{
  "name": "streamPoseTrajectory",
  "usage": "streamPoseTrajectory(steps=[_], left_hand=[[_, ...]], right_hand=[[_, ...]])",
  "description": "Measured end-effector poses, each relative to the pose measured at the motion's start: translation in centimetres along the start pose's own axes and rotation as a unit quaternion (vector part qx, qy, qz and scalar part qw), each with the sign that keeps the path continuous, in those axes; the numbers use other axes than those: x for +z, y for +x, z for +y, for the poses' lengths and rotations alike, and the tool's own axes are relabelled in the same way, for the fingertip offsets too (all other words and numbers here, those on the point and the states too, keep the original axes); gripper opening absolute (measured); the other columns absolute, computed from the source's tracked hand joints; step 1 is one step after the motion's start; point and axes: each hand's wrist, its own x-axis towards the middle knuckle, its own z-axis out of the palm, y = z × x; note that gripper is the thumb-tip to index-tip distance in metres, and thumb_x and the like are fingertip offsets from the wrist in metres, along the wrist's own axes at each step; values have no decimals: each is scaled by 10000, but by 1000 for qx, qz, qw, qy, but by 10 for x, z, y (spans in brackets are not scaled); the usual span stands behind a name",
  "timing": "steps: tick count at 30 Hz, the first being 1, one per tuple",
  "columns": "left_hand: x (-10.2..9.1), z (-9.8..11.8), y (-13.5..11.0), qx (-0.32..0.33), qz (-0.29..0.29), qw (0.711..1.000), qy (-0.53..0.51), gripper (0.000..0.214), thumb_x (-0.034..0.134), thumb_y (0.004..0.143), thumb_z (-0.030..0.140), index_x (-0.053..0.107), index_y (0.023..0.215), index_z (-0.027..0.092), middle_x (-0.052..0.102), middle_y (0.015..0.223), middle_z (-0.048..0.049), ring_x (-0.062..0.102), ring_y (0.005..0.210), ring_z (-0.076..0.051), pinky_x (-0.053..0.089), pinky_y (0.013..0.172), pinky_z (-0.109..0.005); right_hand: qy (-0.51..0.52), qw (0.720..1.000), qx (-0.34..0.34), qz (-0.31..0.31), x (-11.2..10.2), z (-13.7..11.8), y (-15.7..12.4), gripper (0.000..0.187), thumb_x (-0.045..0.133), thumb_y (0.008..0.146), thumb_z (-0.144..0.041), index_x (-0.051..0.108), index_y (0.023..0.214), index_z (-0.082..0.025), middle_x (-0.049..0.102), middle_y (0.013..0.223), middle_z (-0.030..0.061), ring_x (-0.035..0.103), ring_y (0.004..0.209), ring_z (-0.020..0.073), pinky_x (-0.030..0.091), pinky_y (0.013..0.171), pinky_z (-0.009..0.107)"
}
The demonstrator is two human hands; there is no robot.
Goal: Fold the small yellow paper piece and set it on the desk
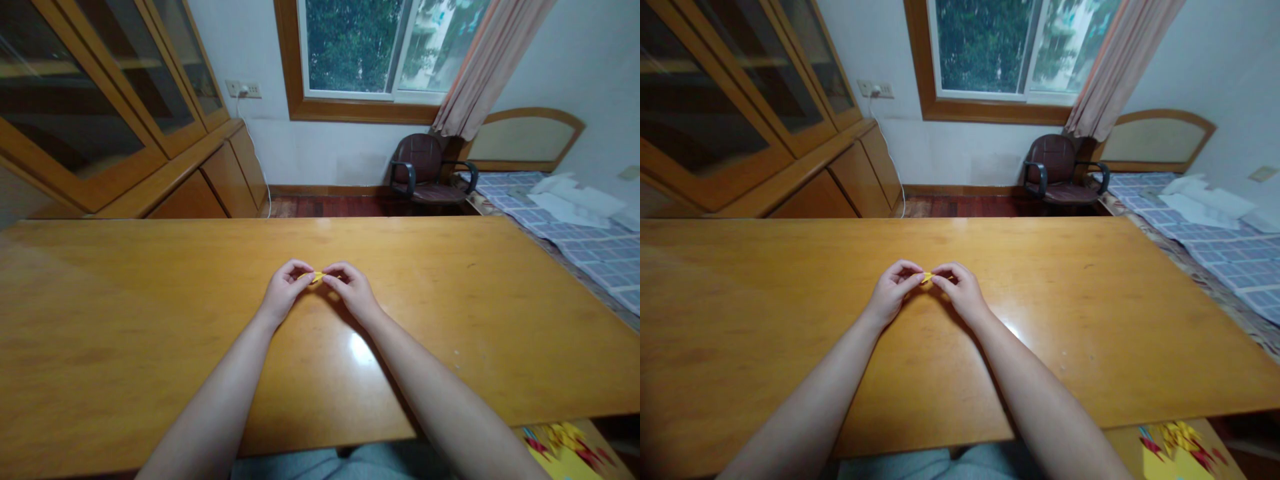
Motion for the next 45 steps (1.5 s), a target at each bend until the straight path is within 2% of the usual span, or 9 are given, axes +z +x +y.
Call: streamPoseTrajectory(steps=[8, 15, 19, 23, 36, 45], left_hand=[[4, 7, -2, 20, -18, 999, 28, 175, 760, 708, 298, 670, 802, 181, 664, 813, -18, 619, 798, -163, 503, 797, -298], [1, -3, -1, 74, -41, 993, 79, 204, 780, 723, 288, 687, 879, 193, 664, 887, -33, 632, 871, -177, 505, 815, -292], [-1, -7, -1, 92, -35, 987, 125, 196, 763, 754, 310, 698, 902, 200, 678, 901, -37, 637, 871, -179, 505, 810, -290], [-2, -8, -1, 92, -22, 986, 139, 200, 754, 766, 342, 707, 895, 198, 689, 899, -46, 645, 865, -186, 506, 807, -295], [1, -7, -1, 64, -23, 993, 92, 192, 764, 753, 338, 706, 865, 192, 694, 877, -38, 644, 850, -176, 507, 790, -290], [2, -5, 0, 57, -19, 996, 72, 198, 779, 728, 324, 705, 851, 188, 696, 866, -36, 643, 847, -176, 513, 797, -301]], right_hand=[[42, 999, 22, 3, 1, 2, 0, 169, 711, 799, -341, 692, 903, -209, 699, 878, 18, 638, 791, 160, 503, 742, 282], [76, 997, 31, 14, 2, -1, 0, 173, 720, 786, -339, 684, 894, -209, 687, 854, 10, 629, 747, 147, 508, 738, 285], [86, 995, 40, 18, 3, -2, 0, 197, 725, 777, -355, 679, 896, -206, 687, 854, 12, 626, 753, 149, 506, 737, 283], [86, 995, 40, 17, 2, -1, 0, 212, 729, 777, -365, 680, 905, -204, 687, 855, 16, 628, 765, 152, 509, 735, 282], [130, 990, 60, 15, 5, -1, 1, 236, 749, 745, -373, 657, 880, -202, 669, 773, 0, 614, 710, 139, 513, 707, 277], [125, 990, 60, 10, 5, 2, 2, 241, 742, 745, -382, 645, 876, -205, 663, 765, -3, 615, 710, 144, 517, 709, 285]])
